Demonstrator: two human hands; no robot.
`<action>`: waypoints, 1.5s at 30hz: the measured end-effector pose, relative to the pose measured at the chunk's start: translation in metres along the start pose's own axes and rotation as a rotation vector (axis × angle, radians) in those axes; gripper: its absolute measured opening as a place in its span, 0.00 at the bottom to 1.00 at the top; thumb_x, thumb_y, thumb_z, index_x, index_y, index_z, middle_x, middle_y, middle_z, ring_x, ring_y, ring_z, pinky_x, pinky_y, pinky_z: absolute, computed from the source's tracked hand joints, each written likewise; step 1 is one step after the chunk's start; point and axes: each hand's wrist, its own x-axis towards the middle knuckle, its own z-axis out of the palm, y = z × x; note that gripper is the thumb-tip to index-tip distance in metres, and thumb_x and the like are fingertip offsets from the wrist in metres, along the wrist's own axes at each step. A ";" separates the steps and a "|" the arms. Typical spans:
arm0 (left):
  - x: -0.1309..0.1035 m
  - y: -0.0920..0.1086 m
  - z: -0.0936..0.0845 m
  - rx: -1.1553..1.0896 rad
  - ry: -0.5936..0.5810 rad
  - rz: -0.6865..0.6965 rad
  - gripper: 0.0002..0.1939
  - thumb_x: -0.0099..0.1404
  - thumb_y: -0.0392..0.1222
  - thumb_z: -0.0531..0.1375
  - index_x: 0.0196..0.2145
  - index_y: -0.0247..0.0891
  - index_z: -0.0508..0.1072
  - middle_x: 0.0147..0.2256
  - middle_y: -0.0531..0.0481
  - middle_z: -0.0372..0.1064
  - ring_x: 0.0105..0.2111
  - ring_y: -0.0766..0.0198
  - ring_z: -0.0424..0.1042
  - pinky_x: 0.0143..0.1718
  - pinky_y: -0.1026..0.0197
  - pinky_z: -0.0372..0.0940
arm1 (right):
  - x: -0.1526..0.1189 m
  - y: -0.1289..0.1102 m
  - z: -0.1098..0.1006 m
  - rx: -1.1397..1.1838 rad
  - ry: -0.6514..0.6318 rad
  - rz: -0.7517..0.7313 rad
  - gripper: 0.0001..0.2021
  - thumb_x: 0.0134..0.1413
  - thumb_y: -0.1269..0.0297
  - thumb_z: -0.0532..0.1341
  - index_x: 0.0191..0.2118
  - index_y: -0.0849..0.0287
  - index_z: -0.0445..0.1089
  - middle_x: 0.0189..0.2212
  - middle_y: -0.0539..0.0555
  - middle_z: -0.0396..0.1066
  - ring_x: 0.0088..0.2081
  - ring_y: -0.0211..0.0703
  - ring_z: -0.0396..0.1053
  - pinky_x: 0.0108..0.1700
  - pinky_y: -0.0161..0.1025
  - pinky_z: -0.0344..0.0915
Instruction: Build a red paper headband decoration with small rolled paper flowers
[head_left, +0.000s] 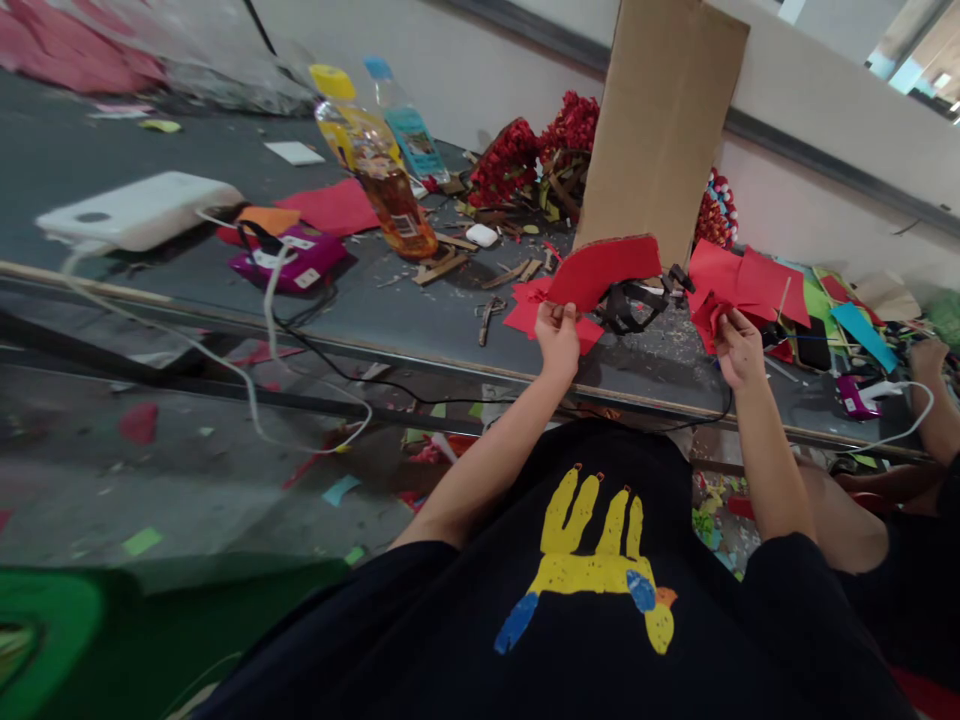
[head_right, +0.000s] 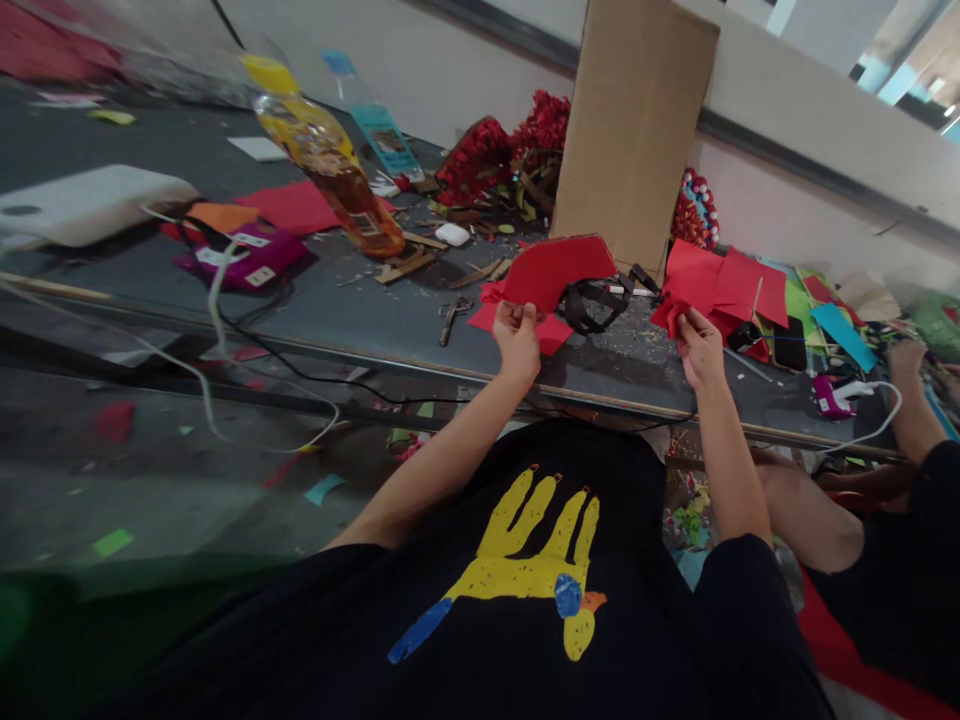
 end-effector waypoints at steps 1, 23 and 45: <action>0.000 0.000 0.000 -0.009 0.002 -0.002 0.25 0.51 0.60 0.65 0.26 0.40 0.56 0.22 0.58 0.57 0.23 0.71 0.64 0.31 0.64 0.66 | -0.001 0.000 0.000 0.029 0.004 0.032 0.12 0.38 0.60 0.71 0.34 0.51 0.74 0.31 0.45 0.77 0.34 0.35 0.74 0.39 0.35 0.72; -0.002 0.003 0.001 0.029 -0.001 0.003 0.24 0.53 0.56 0.66 0.25 0.40 0.55 0.21 0.60 0.51 0.23 0.71 0.62 0.30 0.65 0.67 | 0.043 0.041 0.017 0.009 0.040 0.150 0.14 0.47 0.52 0.64 0.37 0.53 0.67 0.34 0.49 0.75 0.36 0.38 0.73 0.38 0.40 0.70; -0.005 0.007 0.001 0.066 -0.036 -0.038 0.24 0.54 0.53 0.66 0.24 0.40 0.53 0.22 0.59 0.50 0.24 0.71 0.63 0.33 0.64 0.67 | 0.039 0.026 0.037 0.057 0.076 0.232 0.08 0.42 0.63 0.68 0.29 0.55 0.68 0.27 0.45 0.75 0.28 0.35 0.72 0.32 0.35 0.69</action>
